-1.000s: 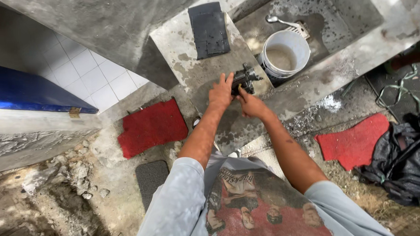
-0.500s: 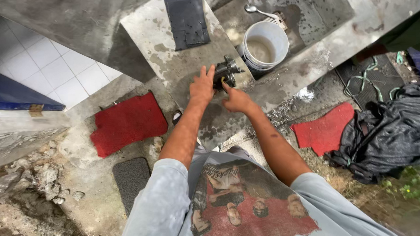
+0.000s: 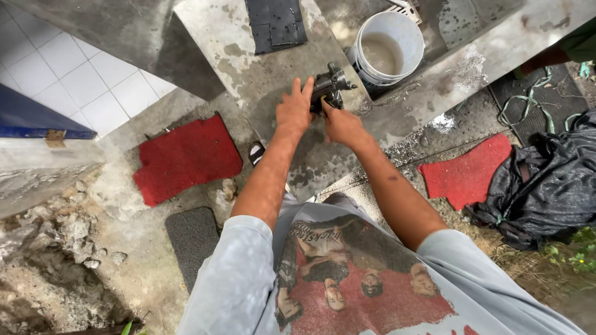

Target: The person scrubs a small black mechanical part with a sponge at an outdoor concrete sink. They repeatedly dip the sponge in a bucket of water and wipe different sides of the part, then rinse the part under running water from a faucet.

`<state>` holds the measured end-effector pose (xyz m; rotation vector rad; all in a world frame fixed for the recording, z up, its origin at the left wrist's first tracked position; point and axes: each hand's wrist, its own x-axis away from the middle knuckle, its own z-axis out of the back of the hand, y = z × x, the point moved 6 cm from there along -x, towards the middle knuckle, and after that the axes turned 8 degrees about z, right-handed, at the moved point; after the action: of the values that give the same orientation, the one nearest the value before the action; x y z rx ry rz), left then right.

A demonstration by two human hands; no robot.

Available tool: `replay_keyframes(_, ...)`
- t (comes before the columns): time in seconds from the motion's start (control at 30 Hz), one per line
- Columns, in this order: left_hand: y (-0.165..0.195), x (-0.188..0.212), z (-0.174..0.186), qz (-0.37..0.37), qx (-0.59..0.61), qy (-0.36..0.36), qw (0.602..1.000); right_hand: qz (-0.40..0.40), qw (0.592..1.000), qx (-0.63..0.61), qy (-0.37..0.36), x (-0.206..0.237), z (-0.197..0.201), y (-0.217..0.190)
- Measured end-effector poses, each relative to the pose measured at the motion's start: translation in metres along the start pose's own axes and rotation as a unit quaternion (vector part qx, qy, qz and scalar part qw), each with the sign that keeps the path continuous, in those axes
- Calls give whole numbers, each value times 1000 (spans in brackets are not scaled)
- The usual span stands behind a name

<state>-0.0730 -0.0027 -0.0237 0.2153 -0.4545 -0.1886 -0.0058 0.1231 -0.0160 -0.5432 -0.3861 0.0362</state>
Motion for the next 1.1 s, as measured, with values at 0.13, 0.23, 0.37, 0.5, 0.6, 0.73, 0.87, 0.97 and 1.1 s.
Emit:
replay_keyframes(0.13,2,-3,0,7,-10,-17,1000,-16,999,0,-31,-1,-2,5)
replay_keyframes(0.23,2,-3,0,1,-1,-7,1000,5,1000,18,-4,0,-2,6)
replay_keyframes(0.37,0,-2,-3,5,-5,-14,1000,-13,999,24,-17,2,-6,6)
replay_keyframes(0.5,2,-4,-3,-7,-1,-9,1000,-28,1000,-8,8,1,1,1)
replay_keyframes(0.6,0,-5,-3,10,-9,-11,1000,-58,997,-49,-33,3,-4,2)
replay_keyframes(0.73,-1,-2,-4,10,-13,-17,1000,1,1000,15,19,2,-3,-1)
replay_keyframes(0.87,0,-2,-1,4,-18,4,1000,-15,999,27,11,-1,-11,5)
replay_keyframes(0.97,-2,-3,-2,13,-29,-21,999,-6,998,58,15,-5,-11,6)
replay_keyframes(1.1,0,0,0,-1,-23,-5,1000,15,997,67,40,-3,-10,5)
